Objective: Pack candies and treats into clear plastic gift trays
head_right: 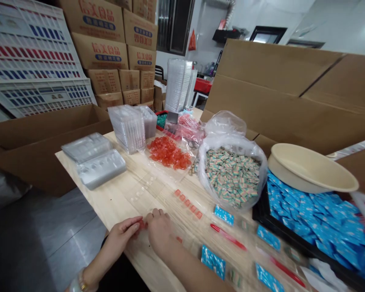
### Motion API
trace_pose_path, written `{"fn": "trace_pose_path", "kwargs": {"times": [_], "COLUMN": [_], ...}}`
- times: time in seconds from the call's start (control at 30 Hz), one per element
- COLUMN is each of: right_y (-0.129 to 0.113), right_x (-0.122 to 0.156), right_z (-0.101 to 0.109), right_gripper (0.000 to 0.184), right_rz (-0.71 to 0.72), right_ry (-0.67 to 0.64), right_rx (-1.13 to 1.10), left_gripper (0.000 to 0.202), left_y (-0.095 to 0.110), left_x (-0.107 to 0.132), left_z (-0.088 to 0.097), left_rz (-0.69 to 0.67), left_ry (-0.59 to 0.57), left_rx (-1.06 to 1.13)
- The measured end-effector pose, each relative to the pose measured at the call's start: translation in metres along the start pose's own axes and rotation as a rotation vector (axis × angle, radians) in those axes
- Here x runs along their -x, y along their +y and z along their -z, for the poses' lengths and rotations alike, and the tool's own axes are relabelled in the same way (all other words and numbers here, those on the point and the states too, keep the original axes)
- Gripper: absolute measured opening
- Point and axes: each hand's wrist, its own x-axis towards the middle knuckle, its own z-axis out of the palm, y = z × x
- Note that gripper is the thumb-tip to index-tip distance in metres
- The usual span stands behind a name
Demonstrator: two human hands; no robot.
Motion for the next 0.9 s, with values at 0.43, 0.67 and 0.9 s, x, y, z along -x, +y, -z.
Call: {"fn": "trace_pose_path", "kwargs": {"times": [0.43, 0.67, 0.9], "right_y": [0.024, 0.022, 0.025], "right_x": [0.025, 0.039, 0.04], "right_z": [0.02, 0.031, 0.02], "right_gripper": [0.012, 0.023, 0.015], "right_rz": [-0.048, 0.079, 0.001], "right_ry": [0.314, 0.366, 0.243], "right_rx": [-0.92, -0.808, -0.472], "left_gripper": [0.022, 0.028, 0.02], "left_y": [0.046, 0.052, 0.027], "left_x": [-0.001, 0.003, 0.009], "left_z": [-0.036, -0.053, -0.025], "left_rz": [-0.038, 0.108, -0.335], "left_ry": [-0.085, -0.208, -0.076], "left_rx": [-0.019, 0.323, -0.471]}}
